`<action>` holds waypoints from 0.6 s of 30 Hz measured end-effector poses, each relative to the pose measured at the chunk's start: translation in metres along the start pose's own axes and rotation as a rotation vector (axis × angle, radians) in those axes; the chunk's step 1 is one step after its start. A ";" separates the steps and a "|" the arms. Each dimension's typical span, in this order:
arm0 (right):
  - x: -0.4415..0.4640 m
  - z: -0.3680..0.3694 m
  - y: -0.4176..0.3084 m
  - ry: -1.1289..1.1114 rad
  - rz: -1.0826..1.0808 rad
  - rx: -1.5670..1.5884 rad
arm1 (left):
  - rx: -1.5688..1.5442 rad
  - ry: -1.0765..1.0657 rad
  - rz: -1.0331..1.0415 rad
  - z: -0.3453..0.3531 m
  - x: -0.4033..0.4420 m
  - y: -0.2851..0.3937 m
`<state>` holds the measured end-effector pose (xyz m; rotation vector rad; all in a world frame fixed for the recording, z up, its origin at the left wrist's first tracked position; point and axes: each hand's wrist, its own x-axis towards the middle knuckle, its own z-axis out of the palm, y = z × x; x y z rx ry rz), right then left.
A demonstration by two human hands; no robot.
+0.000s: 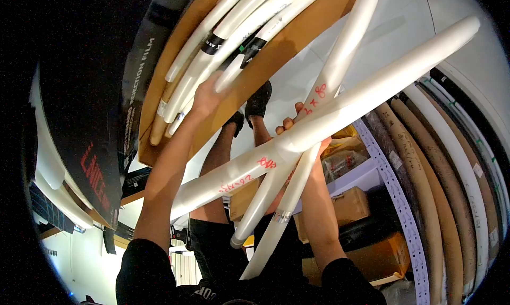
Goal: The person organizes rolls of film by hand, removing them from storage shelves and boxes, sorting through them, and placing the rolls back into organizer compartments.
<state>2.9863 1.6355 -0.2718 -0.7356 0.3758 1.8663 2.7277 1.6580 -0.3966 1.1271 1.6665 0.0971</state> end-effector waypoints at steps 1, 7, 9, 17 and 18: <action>0.000 0.009 -0.003 -0.042 0.038 0.023 | 0.015 0.000 -0.001 0.001 -0.001 0.000; 0.003 -0.014 -0.001 -0.208 0.062 0.080 | -0.929 0.157 -0.009 -0.043 -0.003 -0.018; -0.004 -0.011 -0.002 -0.220 0.121 0.094 | -0.690 0.366 -0.271 -0.056 -0.007 -0.070; 0.006 -0.016 -0.002 -0.306 0.176 0.133 | 0.630 -0.085 -0.417 0.010 -0.079 -0.190; 0.006 -0.011 0.000 -0.272 0.173 0.101 | 0.653 -0.078 -0.400 0.015 -0.083 -0.189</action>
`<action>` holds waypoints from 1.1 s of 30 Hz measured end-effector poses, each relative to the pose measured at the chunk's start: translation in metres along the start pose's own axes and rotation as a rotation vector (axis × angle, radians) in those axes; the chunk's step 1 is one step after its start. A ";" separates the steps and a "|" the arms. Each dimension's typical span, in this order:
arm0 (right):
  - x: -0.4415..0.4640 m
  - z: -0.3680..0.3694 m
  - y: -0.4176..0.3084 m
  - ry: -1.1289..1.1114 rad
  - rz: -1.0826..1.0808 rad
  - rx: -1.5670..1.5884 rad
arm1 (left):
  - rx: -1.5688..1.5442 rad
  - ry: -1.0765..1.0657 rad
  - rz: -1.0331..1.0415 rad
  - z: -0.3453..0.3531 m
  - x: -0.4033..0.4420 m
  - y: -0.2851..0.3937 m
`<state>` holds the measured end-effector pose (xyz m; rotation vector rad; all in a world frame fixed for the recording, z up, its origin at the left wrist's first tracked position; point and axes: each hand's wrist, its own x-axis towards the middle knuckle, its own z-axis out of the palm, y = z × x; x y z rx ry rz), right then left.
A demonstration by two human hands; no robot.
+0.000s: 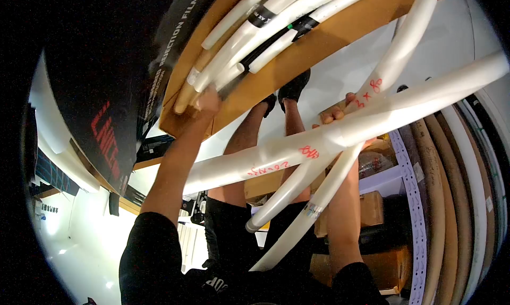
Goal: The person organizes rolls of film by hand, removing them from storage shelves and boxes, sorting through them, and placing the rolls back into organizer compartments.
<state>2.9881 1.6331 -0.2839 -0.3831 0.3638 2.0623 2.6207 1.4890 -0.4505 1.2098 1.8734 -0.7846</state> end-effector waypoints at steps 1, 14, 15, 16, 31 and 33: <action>-0.002 0.005 0.003 0.040 -0.001 -0.030 | 0.000 -0.004 -0.007 0.006 -0.001 0.003; -0.007 -0.012 -0.004 0.035 0.086 0.023 | -0.443 0.128 -0.334 0.054 -0.002 -0.063; -0.008 -0.014 -0.004 0.039 0.088 0.017 | -0.401 0.139 -0.302 0.050 -0.005 -0.061; -0.008 -0.017 -0.005 0.043 0.088 0.009 | -0.390 0.173 -0.287 0.047 -0.010 -0.058; 0.008 -0.002 0.004 -0.133 0.039 -0.044 | -0.803 -0.056 -0.058 -0.011 -0.077 -0.055; 0.007 -0.005 -0.002 -0.088 0.056 -0.065 | -1.137 -0.129 -0.034 -0.028 -0.098 -0.054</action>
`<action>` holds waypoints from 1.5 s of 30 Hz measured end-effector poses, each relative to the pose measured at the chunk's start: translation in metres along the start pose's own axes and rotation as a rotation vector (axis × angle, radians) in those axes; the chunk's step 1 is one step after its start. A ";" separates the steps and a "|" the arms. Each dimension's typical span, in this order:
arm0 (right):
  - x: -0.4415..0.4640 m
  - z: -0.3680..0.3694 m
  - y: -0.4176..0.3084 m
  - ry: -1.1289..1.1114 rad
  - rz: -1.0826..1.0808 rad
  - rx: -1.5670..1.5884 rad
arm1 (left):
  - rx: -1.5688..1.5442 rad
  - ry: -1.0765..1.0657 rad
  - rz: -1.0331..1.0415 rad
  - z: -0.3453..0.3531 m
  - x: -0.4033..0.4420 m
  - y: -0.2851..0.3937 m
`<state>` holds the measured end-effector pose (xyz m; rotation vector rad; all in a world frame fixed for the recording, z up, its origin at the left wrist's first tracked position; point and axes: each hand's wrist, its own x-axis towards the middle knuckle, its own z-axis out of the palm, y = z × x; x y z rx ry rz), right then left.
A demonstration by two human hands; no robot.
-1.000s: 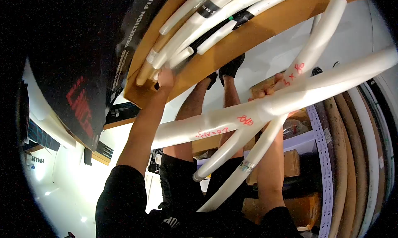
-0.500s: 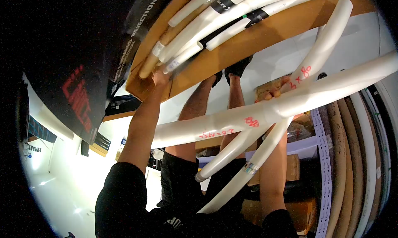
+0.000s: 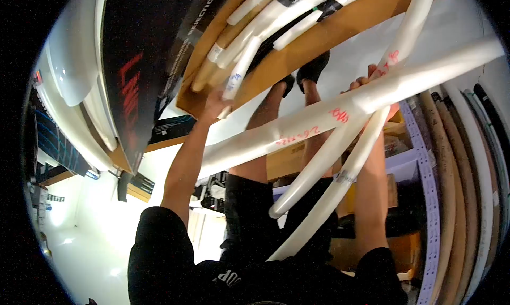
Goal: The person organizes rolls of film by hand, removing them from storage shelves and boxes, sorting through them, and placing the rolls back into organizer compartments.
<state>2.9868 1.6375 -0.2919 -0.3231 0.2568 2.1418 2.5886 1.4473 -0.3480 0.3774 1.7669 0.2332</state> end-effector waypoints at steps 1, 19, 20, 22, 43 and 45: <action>-0.001 -0.001 -0.002 0.045 0.003 0.005 | -0.110 -0.081 -0.007 0.001 -0.009 0.009; -0.017 0.008 -0.009 0.493 -0.128 -0.184 | -1.121 -0.202 0.149 0.178 -0.099 0.295; -0.019 0.005 -0.008 0.545 -0.159 -0.194 | -1.114 -0.214 0.157 0.181 -0.104 0.305; -0.021 -0.001 -0.007 0.559 -0.217 -0.248 | -1.102 -0.209 0.073 0.185 -0.116 0.325; 0.027 0.109 0.000 0.323 -0.127 -0.274 | 0.858 1.128 1.142 -0.269 -0.259 0.505; 0.033 0.125 0.009 0.424 -0.271 -0.294 | 0.919 1.137 1.146 -0.299 -0.244 0.515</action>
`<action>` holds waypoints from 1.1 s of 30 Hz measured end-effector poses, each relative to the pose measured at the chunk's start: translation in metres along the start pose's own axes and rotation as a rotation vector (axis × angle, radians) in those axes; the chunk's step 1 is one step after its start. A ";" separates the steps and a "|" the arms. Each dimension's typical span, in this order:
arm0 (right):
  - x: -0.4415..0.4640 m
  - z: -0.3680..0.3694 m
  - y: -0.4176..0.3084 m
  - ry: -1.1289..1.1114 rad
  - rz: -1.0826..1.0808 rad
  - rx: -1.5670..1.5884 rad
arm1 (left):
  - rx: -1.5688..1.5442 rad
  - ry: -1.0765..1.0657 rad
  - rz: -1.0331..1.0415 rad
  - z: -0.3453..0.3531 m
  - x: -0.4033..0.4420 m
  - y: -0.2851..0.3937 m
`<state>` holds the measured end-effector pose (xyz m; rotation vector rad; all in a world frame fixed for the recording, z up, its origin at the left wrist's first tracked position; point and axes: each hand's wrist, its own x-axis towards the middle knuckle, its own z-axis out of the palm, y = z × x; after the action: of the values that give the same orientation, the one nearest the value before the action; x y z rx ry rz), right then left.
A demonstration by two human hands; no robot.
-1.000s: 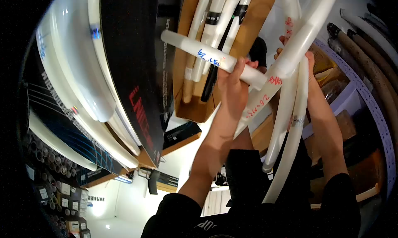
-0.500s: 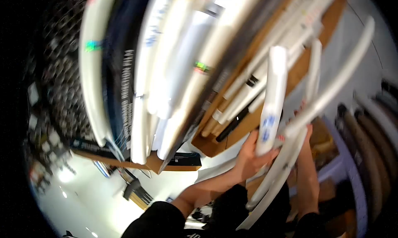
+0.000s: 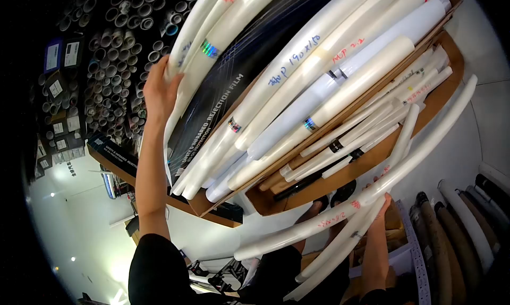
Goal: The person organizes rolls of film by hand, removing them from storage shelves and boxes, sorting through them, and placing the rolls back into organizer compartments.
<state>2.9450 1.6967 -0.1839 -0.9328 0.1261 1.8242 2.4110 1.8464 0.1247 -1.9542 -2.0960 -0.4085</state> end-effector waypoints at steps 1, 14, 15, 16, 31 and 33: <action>-0.001 0.005 -0.001 -0.002 0.002 -0.003 | 0.001 0.001 -0.004 0.005 0.002 -0.011; 0.002 -0.019 -0.009 -0.022 0.186 0.078 | -1.042 -0.894 -0.149 0.088 -0.231 0.222; 0.002 -0.029 -0.009 -0.008 0.241 0.083 | -1.106 -1.072 -0.269 0.102 -0.265 0.247; 0.000 -0.026 -0.010 0.012 0.220 0.061 | -1.206 -1.143 -0.328 0.121 -0.306 0.268; 0.001 -0.041 -0.022 0.284 0.236 -0.150 | -1.219 -1.556 -0.684 0.165 -0.313 0.272; -0.008 -0.032 -0.030 0.277 0.240 -0.123 | -1.319 -1.633 -0.748 0.163 -0.303 0.254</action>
<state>2.9881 1.6889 -0.1908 -1.3018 0.3117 1.9282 2.6879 1.6402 -0.1281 -2.0685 -4.5957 -0.3519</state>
